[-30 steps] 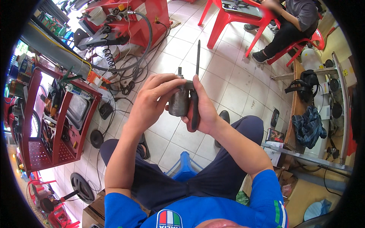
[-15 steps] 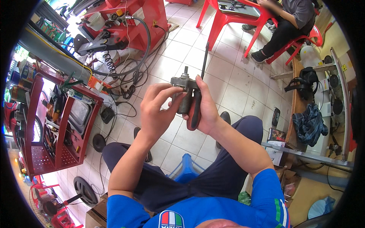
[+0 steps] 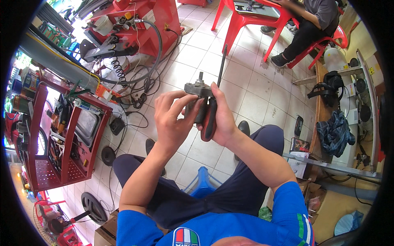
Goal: The person holds a small metal motor component and uses a screwdriver to remove screws from its housing, turning the part over to work on different sides.
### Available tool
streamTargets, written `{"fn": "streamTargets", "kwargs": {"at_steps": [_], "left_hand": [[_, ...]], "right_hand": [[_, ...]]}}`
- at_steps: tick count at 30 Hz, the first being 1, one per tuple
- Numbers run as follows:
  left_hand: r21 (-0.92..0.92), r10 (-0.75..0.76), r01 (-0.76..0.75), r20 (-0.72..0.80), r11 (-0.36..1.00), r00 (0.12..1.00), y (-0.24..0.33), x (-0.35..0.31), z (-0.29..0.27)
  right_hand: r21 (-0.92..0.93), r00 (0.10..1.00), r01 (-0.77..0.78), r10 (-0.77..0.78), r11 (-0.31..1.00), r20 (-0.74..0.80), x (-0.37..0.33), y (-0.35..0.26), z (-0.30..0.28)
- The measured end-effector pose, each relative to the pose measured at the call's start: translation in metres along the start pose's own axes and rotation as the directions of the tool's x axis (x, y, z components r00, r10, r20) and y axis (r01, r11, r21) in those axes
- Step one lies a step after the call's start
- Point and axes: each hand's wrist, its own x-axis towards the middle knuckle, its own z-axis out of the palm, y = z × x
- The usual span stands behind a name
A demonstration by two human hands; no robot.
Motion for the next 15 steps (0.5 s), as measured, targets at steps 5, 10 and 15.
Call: {"fn": "streamTargets", "kwargs": {"at_steps": [5, 10, 15], "left_hand": [[-0.002, -0.03, 0.03, 0.02, 1.0, 0.999, 0.0039, 0.0013, -0.0017], [-0.05, -0.073, 0.073, 0.002, 0.996, 0.997, 0.0061, 0.0014, 0.0002], [-0.022, -0.035, 0.035, 0.01, 0.999, 0.999, 0.0025, 0.0013, -0.0005]], "right_hand": [[-0.007, 1.0, 0.011, -0.011, 1.0, 0.013, -0.0013, -0.0024, 0.002], [-0.012, 1.0, 0.022, -0.021, 1.0, 0.015, -0.0008, -0.002, 0.0026], [0.015, 0.999, 0.04, -0.04, 0.999, -0.004, 0.0011, 0.0005, 0.0026]]}}
